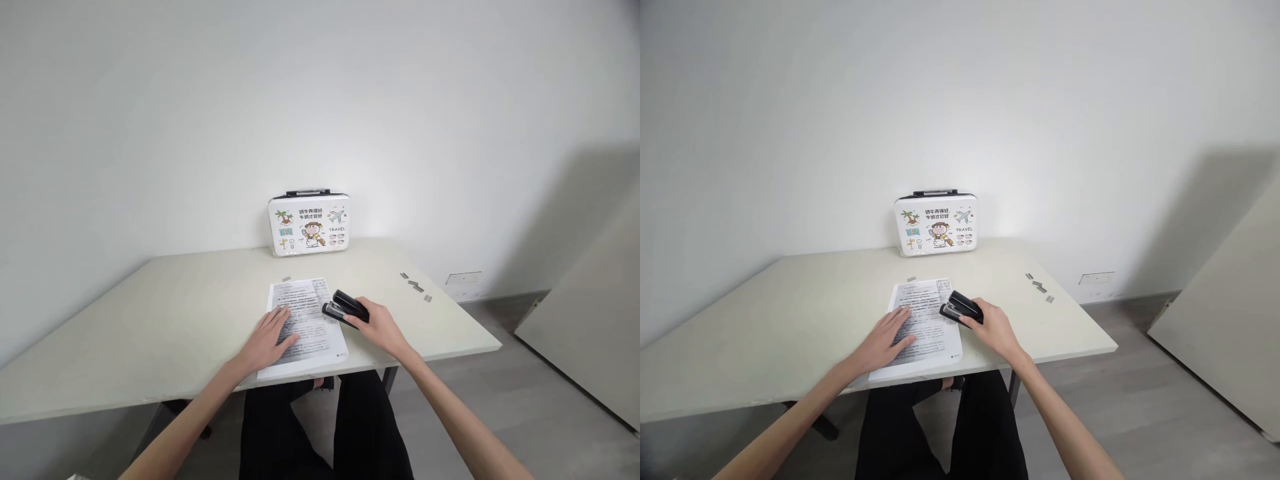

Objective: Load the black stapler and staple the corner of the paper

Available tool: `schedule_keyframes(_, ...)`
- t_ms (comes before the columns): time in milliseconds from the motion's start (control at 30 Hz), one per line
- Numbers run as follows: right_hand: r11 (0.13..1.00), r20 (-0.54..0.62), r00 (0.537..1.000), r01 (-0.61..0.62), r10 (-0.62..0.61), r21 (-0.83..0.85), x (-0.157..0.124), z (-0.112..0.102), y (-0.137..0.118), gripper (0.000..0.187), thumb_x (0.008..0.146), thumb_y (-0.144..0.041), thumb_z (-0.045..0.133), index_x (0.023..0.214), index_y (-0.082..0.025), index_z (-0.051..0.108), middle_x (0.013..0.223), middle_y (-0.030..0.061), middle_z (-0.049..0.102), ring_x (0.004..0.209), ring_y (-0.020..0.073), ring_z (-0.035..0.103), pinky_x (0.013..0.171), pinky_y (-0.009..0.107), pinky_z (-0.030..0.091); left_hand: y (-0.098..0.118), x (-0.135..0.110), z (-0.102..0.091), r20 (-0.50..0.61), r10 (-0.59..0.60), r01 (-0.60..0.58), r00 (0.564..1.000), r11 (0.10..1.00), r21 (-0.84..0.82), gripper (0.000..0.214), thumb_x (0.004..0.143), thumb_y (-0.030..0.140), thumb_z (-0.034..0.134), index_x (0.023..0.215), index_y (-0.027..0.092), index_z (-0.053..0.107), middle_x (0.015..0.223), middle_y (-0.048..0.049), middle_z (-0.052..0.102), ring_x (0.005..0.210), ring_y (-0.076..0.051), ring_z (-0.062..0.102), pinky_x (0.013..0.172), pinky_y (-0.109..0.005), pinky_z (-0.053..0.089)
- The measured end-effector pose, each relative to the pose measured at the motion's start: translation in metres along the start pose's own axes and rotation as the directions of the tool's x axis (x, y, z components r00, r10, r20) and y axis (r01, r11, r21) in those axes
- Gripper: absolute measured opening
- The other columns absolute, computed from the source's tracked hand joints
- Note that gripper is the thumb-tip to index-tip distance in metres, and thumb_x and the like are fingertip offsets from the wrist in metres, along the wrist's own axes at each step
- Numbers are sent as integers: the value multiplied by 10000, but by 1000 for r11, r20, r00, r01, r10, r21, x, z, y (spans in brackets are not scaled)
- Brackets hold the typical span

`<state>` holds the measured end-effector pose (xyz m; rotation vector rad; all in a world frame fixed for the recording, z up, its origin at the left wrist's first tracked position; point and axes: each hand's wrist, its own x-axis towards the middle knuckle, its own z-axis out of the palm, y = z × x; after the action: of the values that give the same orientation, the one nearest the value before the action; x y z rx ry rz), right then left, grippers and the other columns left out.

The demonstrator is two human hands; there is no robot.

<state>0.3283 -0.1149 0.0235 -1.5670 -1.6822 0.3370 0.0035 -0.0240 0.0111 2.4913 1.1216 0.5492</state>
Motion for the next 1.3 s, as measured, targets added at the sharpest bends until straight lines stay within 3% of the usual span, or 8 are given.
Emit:
schedule_keyframes(200,997,3,999,-54,53,57,-2,2,18,315,953,-463,634,1157,-228,685,1042,71,802,952,285,748,809,350,525,1,-3,-3,81,-9,3,997,997,73,727,1000,668,521,1583,235,489,1703,-102,343,1608,-323,245,1316,-496,136)
schedule_keyframes(433,998,11,999,-53,52,40,-7,-3,20,306,960,-477,618,1141,-239,685,1036,65,795,936,277,739,783,350,516,-13,-8,-10,64,9,-14,998,996,86,718,996,662,539,1580,246,498,1690,-91,374,1593,-324,289,1314,-494,165)
schedule_keyframes(667,996,78,997,-35,28,87,-8,-13,29,288,943,-456,644,1157,-266,673,1108,55,791,1003,290,733,855,378,538,-47,-35,-51,144,-73,31,987,961,273,741,1038,680,430,1646,258,386,1725,-29,292,1605,-294,260,1336,-489,169)
schedule_keyframes(1000,964,163,986,-3,-43,267,-9,-17,29,360,916,-466,694,1217,-268,696,1186,51,779,1093,278,716,969,394,528,-80,-67,-99,138,-99,40,985,926,377,789,998,734,434,1611,239,463,1681,-66,393,1532,-352,411,1269,-522,329)
schedule_keyframes(1100,947,171,985,-28,-28,320,-11,-20,30,377,939,-532,662,1207,-271,708,1233,54,764,1138,281,696,1008,399,513,-79,-65,-103,105,-76,30,992,922,385,757,971,730,496,1558,253,535,1650,-73,455,1507,-373,446,1248,-540,361)
schedule_keyframes(1167,929,141,989,-80,30,362,-12,-20,32,413,1013,-585,513,1179,-268,717,1253,62,756,1186,279,674,1048,409,493,-71,-58,-102,52,-28,6,998,925,379,725,968,705,524,1543,264,542,1641,-66,476,1501,-372,452,1246,-540,369)
schedule_keyframes(1233,913,84,990,-138,115,384,-12,-19,36,503,1054,-610,369,1133,-261,722,1247,74,754,1212,281,660,1077,422,473,-56,-48,-95,-6,26,-23,1000,936,350,660,991,661,520,1525,274,547,1606,-56,524,1475,-357,488,1239,-524,387)
schedule_keyframes(1300,912,32,984,-175,176,372,-11,-16,41,520,1049,-627,351,1091,-260,717,1230,80,755,1198,288,662,1085,433,466,-34,-34,-83,-33,75,-61,997,951,302,549,1027,600,500,1462,278,593,1518,-49,610,1423,-333,543,1219,-507,416)
